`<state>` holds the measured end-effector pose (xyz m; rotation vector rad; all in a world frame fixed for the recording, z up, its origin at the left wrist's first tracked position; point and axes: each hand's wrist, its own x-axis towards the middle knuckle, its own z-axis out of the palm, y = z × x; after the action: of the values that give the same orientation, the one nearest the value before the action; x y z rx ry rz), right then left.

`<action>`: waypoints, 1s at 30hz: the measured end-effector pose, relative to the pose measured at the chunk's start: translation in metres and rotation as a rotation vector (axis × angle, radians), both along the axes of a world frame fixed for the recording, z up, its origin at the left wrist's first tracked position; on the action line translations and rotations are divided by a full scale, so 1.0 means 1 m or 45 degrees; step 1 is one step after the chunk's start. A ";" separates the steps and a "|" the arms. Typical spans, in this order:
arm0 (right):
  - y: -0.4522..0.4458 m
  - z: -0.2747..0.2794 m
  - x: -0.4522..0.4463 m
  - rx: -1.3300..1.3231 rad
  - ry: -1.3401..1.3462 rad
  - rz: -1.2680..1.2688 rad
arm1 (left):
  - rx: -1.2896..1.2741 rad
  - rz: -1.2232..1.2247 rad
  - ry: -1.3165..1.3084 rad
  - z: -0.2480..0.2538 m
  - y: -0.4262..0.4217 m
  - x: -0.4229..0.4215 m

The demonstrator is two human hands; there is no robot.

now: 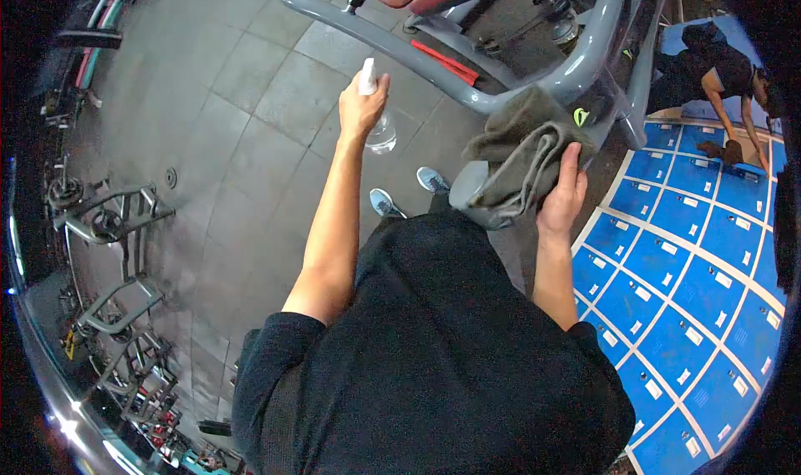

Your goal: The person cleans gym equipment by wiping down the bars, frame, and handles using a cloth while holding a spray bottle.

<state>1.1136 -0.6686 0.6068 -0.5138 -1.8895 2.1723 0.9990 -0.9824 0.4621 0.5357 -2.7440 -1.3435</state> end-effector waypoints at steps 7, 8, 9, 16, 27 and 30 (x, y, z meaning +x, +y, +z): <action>-0.091 -0.058 -0.098 1.596 0.695 0.393 | 0.214 0.153 0.000 0.009 -0.068 0.075; -0.093 -0.102 -0.118 1.780 0.582 0.549 | 0.117 0.160 -0.037 0.008 -0.081 0.093; -0.099 -0.131 -0.124 1.936 0.523 0.602 | 0.124 0.194 0.016 -0.008 -0.098 0.114; -0.140 -0.147 -0.197 2.161 0.170 0.889 | 0.226 0.548 -0.151 -0.017 -0.187 0.267; -0.204 -0.131 -0.300 1.370 -0.027 1.412 | 0.345 0.564 0.035 -0.022 -0.202 0.193; -0.194 -0.152 -0.277 1.403 0.064 1.086 | 0.304 0.405 0.112 0.012 -0.179 0.119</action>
<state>0.8370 -0.8622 0.4549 0.6404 -3.1419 0.9657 1.1184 -1.1615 0.4739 0.8610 -2.3169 -1.5715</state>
